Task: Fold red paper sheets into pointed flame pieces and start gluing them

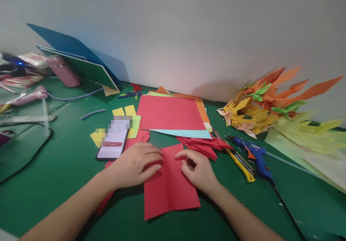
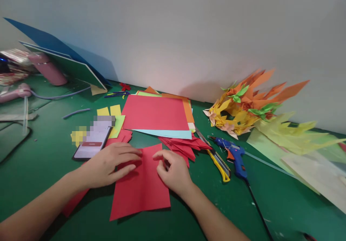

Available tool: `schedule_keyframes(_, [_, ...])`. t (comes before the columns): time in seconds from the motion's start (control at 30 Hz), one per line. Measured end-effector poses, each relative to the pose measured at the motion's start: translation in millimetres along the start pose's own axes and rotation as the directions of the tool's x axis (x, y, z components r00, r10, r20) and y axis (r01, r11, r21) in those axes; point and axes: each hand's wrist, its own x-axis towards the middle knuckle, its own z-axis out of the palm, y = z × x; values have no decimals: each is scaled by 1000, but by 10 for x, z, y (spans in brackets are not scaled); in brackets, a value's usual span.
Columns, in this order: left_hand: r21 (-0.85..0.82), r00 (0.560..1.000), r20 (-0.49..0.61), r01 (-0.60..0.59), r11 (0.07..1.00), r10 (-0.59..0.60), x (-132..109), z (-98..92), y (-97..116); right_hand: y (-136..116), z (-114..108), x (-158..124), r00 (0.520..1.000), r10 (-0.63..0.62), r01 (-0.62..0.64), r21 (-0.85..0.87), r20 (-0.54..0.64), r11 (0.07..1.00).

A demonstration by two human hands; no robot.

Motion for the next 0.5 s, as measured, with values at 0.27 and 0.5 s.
schedule_keyframes(0.27, [-123, 990, 137, -5, 992, 22, -124, 151, 1, -37, 3, -1, 993, -104, 113, -172, 62, 979])
schedule_keyframes(0.5, [-149, 984, 172, -23, 989, 49, -85, 113, -28, 20, 7, 38, 994, 69, -68, 10, -84, 998])
